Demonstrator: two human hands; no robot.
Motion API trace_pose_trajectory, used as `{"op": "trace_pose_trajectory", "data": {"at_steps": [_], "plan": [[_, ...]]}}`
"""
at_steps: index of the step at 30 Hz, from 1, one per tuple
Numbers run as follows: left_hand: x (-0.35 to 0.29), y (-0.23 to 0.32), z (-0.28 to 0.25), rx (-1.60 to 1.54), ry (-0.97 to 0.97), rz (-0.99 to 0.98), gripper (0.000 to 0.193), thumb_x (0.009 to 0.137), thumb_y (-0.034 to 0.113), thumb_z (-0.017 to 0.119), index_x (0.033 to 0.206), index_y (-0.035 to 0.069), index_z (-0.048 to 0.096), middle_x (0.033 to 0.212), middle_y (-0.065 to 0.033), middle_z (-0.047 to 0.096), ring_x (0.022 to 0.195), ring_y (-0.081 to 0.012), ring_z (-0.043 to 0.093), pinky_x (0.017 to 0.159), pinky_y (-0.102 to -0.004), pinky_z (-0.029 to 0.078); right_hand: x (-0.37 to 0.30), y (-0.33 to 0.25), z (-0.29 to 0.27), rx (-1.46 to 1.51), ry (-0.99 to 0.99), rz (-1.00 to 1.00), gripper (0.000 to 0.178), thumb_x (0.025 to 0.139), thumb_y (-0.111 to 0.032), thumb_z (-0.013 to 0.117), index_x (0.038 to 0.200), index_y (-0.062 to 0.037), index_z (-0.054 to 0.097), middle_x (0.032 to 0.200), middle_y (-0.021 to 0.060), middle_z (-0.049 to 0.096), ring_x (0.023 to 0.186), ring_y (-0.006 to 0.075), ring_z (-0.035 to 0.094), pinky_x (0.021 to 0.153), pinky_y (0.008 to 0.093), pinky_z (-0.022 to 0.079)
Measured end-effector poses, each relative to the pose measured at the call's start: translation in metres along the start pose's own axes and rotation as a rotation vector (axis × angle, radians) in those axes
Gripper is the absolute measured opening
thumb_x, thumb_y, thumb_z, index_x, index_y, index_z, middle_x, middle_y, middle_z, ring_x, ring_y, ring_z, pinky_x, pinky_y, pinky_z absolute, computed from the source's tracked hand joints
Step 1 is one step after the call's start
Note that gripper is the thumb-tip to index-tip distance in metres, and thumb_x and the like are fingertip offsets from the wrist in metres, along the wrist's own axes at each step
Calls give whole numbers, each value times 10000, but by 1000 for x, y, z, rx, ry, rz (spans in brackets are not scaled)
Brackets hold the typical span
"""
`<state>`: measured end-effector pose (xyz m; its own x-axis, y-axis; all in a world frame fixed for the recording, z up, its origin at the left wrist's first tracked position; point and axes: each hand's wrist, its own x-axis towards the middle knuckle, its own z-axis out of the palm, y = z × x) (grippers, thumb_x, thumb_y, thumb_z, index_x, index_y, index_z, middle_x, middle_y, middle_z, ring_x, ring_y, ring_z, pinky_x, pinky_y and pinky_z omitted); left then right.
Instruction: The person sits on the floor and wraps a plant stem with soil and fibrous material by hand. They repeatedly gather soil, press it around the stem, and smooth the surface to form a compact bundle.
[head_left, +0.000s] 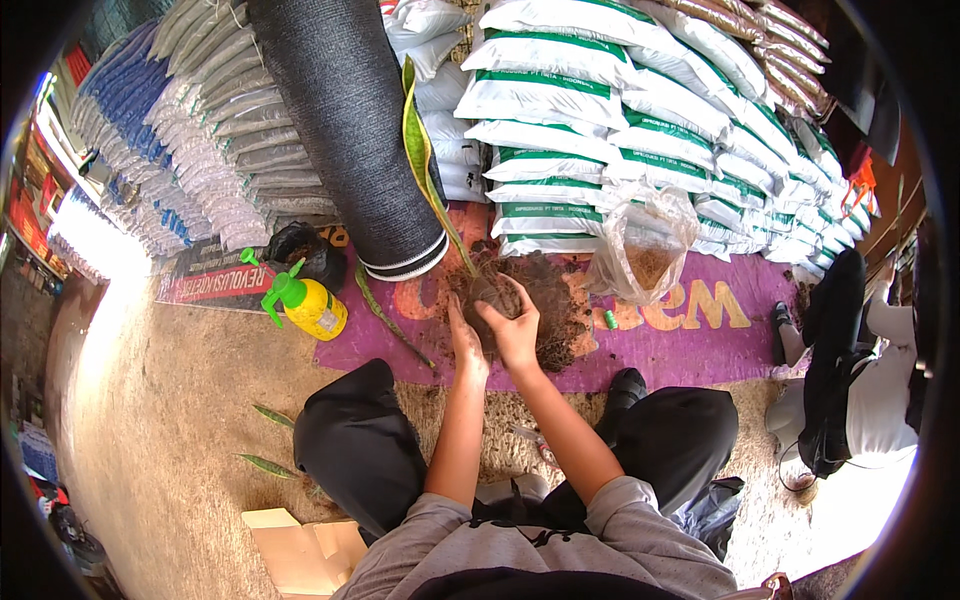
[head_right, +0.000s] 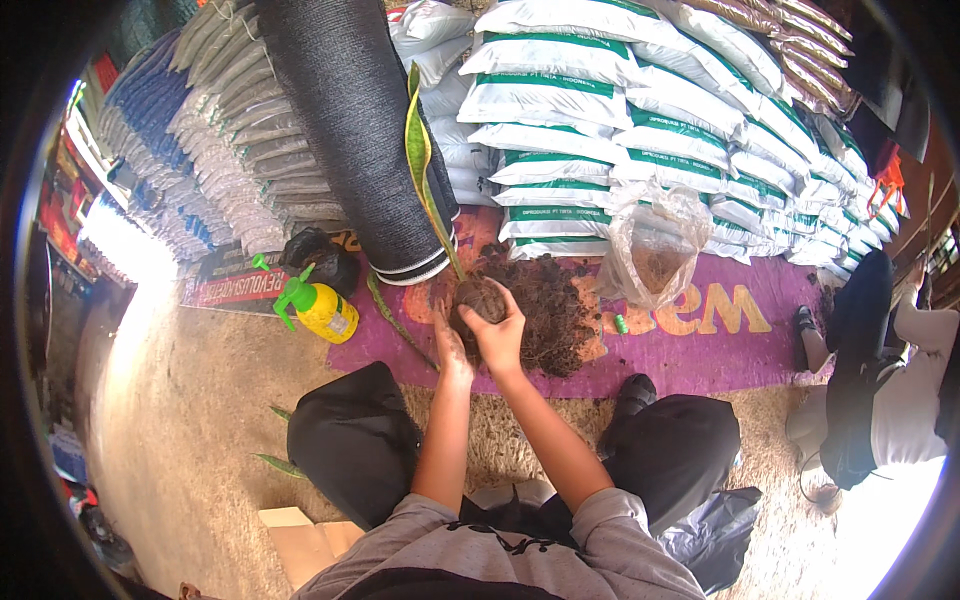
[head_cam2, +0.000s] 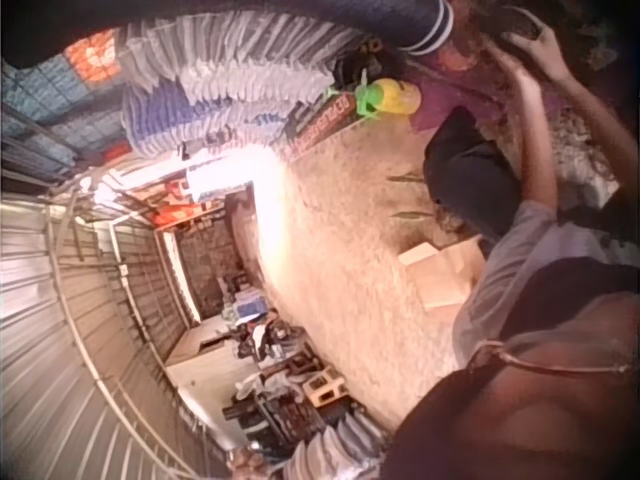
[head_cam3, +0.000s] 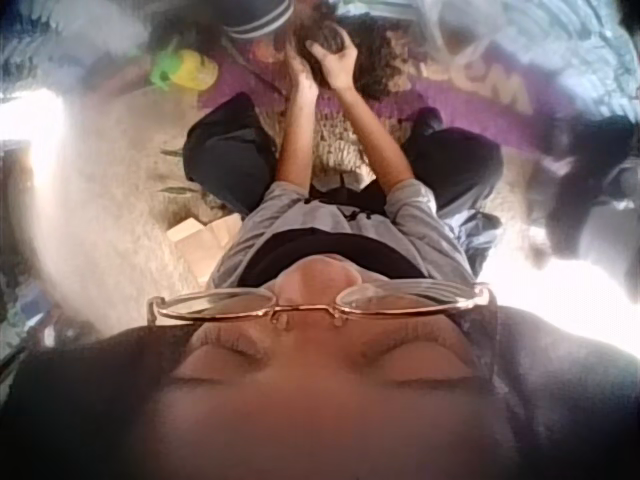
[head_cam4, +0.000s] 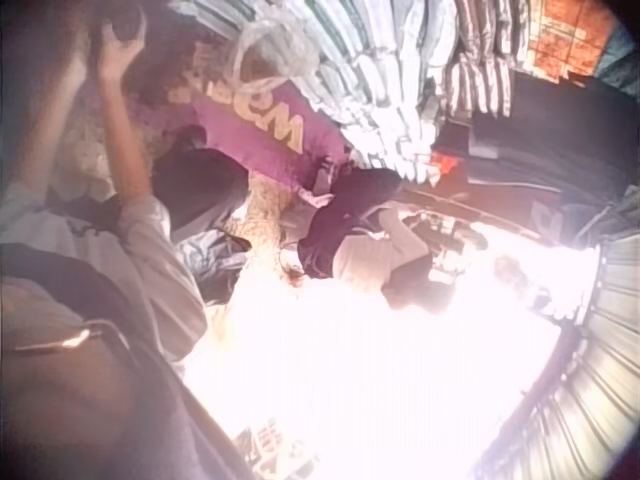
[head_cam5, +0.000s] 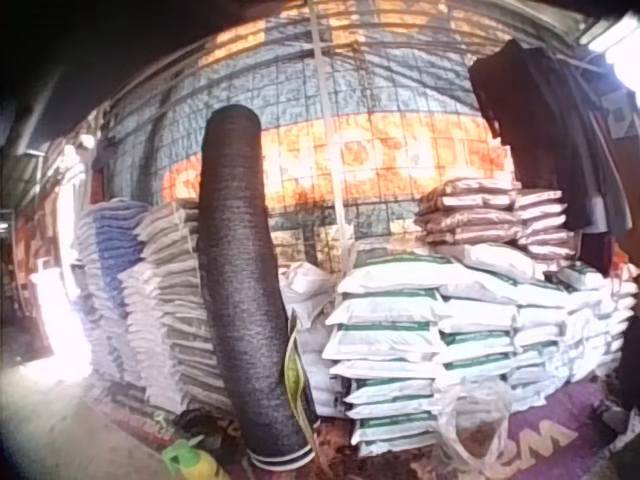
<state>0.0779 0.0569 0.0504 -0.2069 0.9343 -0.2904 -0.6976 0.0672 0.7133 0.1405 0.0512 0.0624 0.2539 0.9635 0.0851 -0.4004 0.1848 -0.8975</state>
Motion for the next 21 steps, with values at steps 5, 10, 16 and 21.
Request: {"op": "trace_pose_trajectory", "data": {"at_steps": [5, 10, 16, 21], "plan": [[5, 0, -9, -233, -262, -94, 488, 984, 433, 398, 1306, 73, 467, 1288, -92, 523, 1136, -223, 532, 975, -381, 432, -9, -6, -3, -852, -80, -415, 571, 821, -330, 664, 1292, -46, 512, 1416, 165, 429, 1336, 378, 339, 1102, 565, 144], [15, -8, -22, -256, -287, -107, 465, 989, 394, 411, 1313, 64, 465, 1258, -79, 548, 1149, -218, 523, 980, -379, 423, -12, -12, 1, -1059, -95, -479, 626, 860, -436, 597, 1320, -26, 484, 1475, 144, 360, 1351, 414, 295, 1072, 658, 96], [12, -9, -25, -371, -439, -116, 468, 994, 369, 409, 1349, 64, 439, 1288, -77, 529, 1140, -227, 536, 976, -378, 435, -1, -29, -2, -1027, -326, -547, 592, 906, -397, 538, 1351, -17, 448, 1414, 174, 419, 1317, 366, 367, 1085, 612, 173], [1, -8, -21, -521, -399, -47, 503, 1002, 430, 324, 1365, 99, 434, 1271, -82, 537, 1144, -224, 545, 932, -383, 474, 2, -22, -1, -900, -436, -510, 469, 952, -288, 457, 1312, 11, 492, 1185, 205, 566, 1138, 372, 513, 1075, 533, 260]]}}
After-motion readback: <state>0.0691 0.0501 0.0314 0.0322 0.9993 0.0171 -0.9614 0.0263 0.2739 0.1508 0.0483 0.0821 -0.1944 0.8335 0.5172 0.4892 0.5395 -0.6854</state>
